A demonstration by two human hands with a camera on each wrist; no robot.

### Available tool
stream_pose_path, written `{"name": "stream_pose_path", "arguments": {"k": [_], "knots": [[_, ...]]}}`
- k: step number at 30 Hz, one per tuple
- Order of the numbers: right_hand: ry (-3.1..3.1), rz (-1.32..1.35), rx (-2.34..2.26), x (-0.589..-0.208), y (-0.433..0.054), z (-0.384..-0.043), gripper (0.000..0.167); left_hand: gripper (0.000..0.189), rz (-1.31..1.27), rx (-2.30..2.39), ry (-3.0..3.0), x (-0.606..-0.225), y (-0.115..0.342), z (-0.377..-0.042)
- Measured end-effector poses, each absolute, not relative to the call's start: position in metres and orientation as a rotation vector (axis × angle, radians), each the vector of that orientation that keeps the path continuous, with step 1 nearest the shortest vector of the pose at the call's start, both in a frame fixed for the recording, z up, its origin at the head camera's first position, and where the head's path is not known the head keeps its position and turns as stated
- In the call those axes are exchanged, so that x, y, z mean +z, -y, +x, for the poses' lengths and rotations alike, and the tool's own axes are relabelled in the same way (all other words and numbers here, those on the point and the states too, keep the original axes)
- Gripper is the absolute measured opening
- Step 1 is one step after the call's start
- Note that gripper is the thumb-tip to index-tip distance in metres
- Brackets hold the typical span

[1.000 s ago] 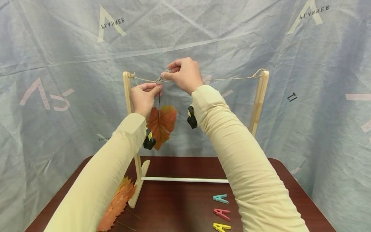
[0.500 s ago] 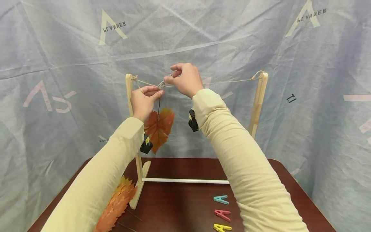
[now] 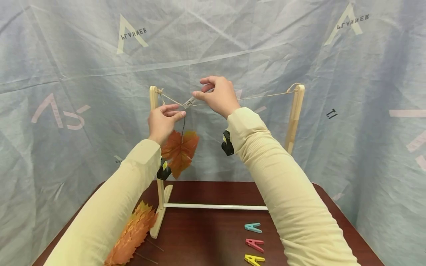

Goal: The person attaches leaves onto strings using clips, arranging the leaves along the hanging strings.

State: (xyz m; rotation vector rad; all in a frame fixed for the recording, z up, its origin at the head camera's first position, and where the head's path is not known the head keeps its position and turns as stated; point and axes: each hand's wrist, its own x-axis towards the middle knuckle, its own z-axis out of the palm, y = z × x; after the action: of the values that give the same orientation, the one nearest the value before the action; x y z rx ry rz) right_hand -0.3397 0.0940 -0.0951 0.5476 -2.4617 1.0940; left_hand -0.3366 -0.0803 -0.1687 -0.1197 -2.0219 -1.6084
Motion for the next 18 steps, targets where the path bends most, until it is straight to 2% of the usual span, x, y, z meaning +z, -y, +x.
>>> {"name": "stream_pose_path", "arguments": {"k": [8, 18], "knots": [[2.370, 0.512, 1.152, -0.107, -0.105, -0.330, 0.050, 0.039, -0.120, -1.585, 2.043, -0.170, 0.081, -0.326], [2.254, 0.463, 1.202, -0.121, -0.119, -0.316, 0.045, 0.032, -0.160, -1.586, 1.918, -0.173, 0.084, -0.310]]}}
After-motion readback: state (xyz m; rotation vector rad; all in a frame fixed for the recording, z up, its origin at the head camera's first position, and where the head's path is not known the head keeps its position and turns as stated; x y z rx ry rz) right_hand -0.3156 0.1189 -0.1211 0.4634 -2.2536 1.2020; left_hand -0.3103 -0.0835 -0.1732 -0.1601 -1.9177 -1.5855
